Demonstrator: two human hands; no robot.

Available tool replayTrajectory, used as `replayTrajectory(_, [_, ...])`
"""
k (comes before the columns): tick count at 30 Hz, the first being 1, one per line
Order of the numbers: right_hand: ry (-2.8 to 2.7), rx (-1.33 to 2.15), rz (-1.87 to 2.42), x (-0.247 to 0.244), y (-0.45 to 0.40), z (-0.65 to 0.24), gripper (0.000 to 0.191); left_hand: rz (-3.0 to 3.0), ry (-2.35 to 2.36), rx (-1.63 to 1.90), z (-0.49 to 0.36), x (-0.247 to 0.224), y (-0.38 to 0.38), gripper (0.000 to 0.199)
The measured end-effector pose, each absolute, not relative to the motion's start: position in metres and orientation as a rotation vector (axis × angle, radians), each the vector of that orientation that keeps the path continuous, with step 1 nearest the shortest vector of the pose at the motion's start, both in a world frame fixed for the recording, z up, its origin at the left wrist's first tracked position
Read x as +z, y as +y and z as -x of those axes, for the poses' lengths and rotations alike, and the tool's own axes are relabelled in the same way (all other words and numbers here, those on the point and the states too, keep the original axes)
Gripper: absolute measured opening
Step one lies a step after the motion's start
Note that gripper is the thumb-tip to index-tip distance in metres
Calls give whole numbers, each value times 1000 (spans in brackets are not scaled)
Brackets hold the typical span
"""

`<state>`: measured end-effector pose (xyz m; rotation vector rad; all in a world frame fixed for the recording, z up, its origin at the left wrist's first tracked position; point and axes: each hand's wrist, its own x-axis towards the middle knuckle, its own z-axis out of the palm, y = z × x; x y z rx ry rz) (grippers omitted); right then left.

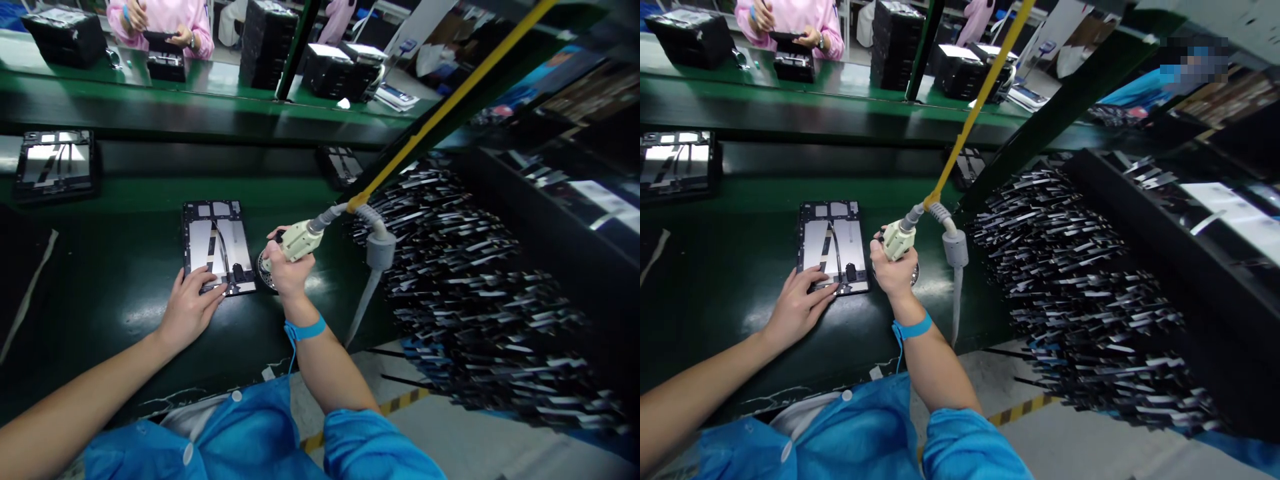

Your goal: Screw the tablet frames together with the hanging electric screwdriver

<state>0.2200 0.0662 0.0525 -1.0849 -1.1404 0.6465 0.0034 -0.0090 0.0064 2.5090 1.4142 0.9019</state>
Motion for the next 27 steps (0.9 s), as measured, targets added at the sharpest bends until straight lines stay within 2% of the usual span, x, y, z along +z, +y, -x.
replayTrajectory(5, [-1090,623,938,75,56,-211,14,-2469,1433,920,-8,4,-4,21])
replayTrajectory(15, [-1215,951,761,66,33,-170,23,-2463,1415,969,-10,4,-3,21])
replayTrajectory(27, [-1309,941,873,61,27,-166,22,-2467,1423,920,-8,7,-6,22])
